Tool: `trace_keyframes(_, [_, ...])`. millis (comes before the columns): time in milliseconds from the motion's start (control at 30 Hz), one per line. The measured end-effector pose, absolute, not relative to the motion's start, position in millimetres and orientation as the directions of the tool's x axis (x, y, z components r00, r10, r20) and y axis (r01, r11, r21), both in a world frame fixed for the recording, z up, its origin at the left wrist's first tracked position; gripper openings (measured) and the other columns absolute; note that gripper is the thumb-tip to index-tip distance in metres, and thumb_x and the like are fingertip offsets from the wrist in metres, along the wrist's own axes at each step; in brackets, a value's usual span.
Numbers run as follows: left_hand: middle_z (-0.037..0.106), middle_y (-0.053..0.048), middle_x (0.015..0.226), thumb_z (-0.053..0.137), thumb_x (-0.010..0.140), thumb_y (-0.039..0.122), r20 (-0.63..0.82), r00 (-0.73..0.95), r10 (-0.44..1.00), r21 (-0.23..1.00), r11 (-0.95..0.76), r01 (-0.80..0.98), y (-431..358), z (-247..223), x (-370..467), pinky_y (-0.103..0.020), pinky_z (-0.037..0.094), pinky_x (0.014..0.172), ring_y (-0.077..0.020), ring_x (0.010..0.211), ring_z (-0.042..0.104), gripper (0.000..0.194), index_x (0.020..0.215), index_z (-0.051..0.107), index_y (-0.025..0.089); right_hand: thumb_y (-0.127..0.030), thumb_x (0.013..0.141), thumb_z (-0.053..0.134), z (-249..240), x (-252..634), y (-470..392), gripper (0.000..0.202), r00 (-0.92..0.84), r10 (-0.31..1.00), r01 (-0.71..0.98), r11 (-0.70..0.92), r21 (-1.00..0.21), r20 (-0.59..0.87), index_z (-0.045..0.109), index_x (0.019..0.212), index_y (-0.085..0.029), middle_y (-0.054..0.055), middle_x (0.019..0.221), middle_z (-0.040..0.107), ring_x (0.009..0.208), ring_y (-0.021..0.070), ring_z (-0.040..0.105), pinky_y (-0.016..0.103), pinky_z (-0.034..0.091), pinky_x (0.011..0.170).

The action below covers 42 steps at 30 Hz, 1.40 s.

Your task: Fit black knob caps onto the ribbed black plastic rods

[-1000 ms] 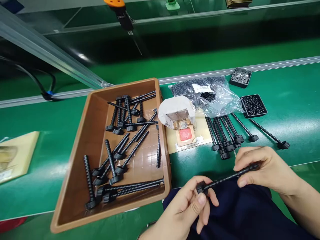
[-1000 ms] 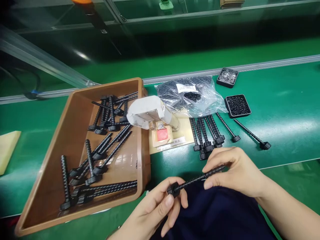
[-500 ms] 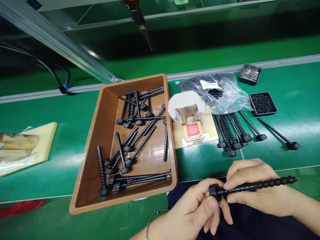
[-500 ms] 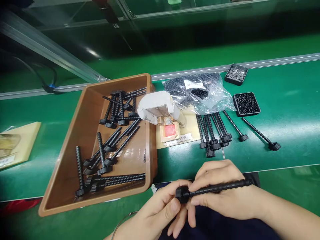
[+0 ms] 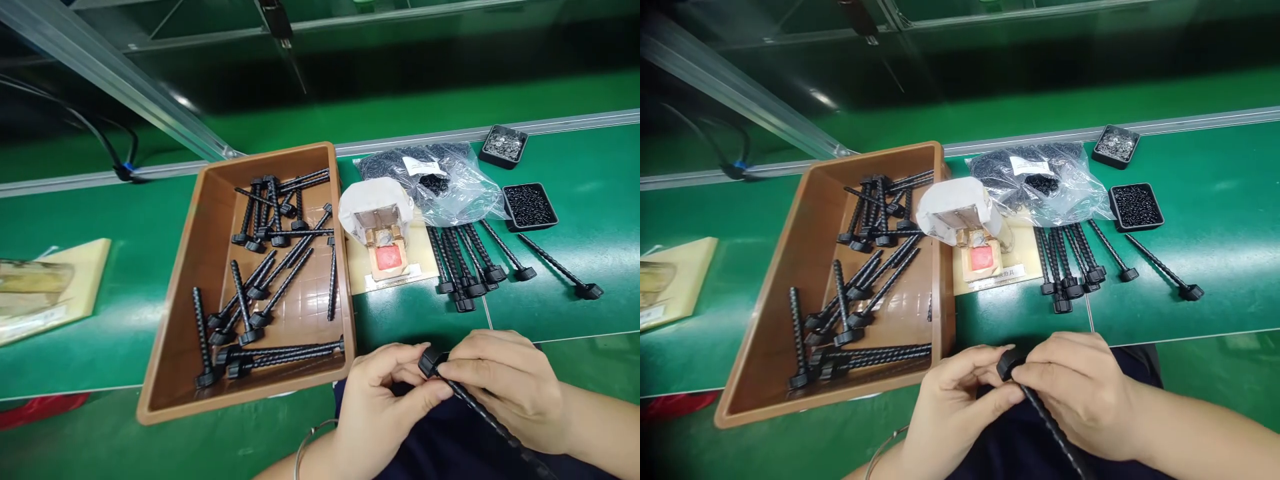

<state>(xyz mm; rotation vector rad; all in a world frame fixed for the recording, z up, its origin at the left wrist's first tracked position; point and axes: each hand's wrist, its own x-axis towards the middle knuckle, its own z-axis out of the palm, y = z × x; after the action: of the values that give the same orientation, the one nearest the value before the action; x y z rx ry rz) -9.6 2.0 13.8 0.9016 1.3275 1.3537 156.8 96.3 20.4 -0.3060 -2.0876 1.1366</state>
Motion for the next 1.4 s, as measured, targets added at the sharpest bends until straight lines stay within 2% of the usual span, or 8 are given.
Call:
trace_keyframes(133, [0.065,0.006,0.063,0.077,0.076,0.008,0.154,-0.199,0.968,0.981,-0.125,0.150,2,12,-14,-0.009,0.054,0.062,-0.0044,0.056,0.061,0.031,0.103,0.071,0.023,-0.018,0.119,0.040,27,163,103,0.030,-0.811,0.476,-0.128,0.423,-0.897,0.340,0.068,0.110,-0.010,0.008,0.093,0.060,0.073,0.0186,0.056,0.029,0.044,0.064])
trace_keyframes(267, [0.063,0.002,0.062,0.070,0.082,0.010,0.207,-0.069,0.976,0.946,-0.181,0.268,2,16,-16,-0.010,0.052,0.060,-0.0061,0.057,0.059,0.019,0.101,0.069,0.014,-0.040,0.114,0.062,29,168,111,0.025,-0.841,0.540,-0.046,-0.029,-0.998,0.023,0.071,0.112,-0.017,0.006,0.100,0.059,0.081,0.0177,0.060,0.024,0.051,0.072])
trace_keyframes(400, [0.063,-0.003,0.065,0.066,0.083,0.008,0.166,0.087,0.982,0.943,-0.184,0.276,2,20,-15,-0.013,0.050,0.058,-0.0084,0.058,0.058,0.010,0.093,0.068,0.008,-0.049,0.082,0.098,24,165,111,0.049,-0.876,0.348,0.115,-0.518,-0.847,-0.332,0.070,0.097,-0.012,0.007,0.091,0.065,0.071,0.0196,0.064,0.021,0.054,0.065])
trace_keyframes(567, [0.060,-0.005,0.062,0.063,0.085,0.011,0.136,0.227,0.964,0.915,-0.211,0.344,-3,19,-16,-0.020,0.044,0.051,-0.0103,0.056,0.051,0.006,0.082,0.064,0.006,-0.052,0.064,0.105,18,160,109,0.062,-0.874,0.178,0.216,-0.690,-0.691,-0.451,0.059,0.080,-0.013,0.003,0.067,0.063,0.057,0.0156,0.056,0.016,0.043,0.051])
trace_keyframes(1000, [0.057,-0.002,0.063,0.065,0.086,0.012,0.126,0.307,0.943,0.902,-0.238,0.361,-2,19,-22,-0.021,0.043,0.052,-0.0090,0.057,0.049,0.008,0.090,0.065,0.005,-0.054,0.112,0.059,19,168,108,0.047,-0.927,0.366,0.024,-0.156,-0.987,-0.081,0.066,0.089,-0.013,0.003,0.077,0.060,0.063,0.0161,0.062,0.021,0.051,0.060])
trace_keyframes(1133, [0.058,-0.002,0.065,0.065,0.085,0.010,0.138,0.288,0.948,0.909,-0.237,0.342,-1,19,-22,-0.019,0.045,0.054,-0.0091,0.057,0.052,0.009,0.093,0.063,0.006,-0.046,0.118,0.050,16,171,109,0.045,-0.927,0.373,-0.039,0.032,-0.999,0.048,0.069,0.098,-0.011,0.005,0.078,0.060,0.066,0.0166,0.059,0.024,0.049,0.062])
trace_keyframes(1300, [0.061,-0.001,0.063,0.065,0.085,0.013,0.124,0.233,0.964,0.921,-0.199,0.334,0,19,-19,-0.018,0.046,0.054,-0.0095,0.057,0.055,0.010,0.095,0.063,0.011,-0.038,0.117,0.055,9,174,107,0.031,-0.911,0.399,-0.104,0.029,-0.994,0.106,0.068,0.105,-0.012,0.006,0.085,0.061,0.070,0.0163,0.060,0.023,0.048,0.064])
trace_keyframes(1400, [0.057,0.000,0.058,0.063,0.084,0.015,-0.082,0.167,0.982,0.970,0.040,0.240,2,18,-17,-0.017,0.043,0.054,-0.0078,0.055,0.051,0.006,0.078,0.062,0.013,-0.040,0.117,0.055,6,175,106,0.030,-0.901,0.428,-0.059,0.043,-0.997,0.072,0.069,0.109,-0.015,0.005,0.085,0.059,0.070,0.0169,0.058,0.024,0.048,0.063])
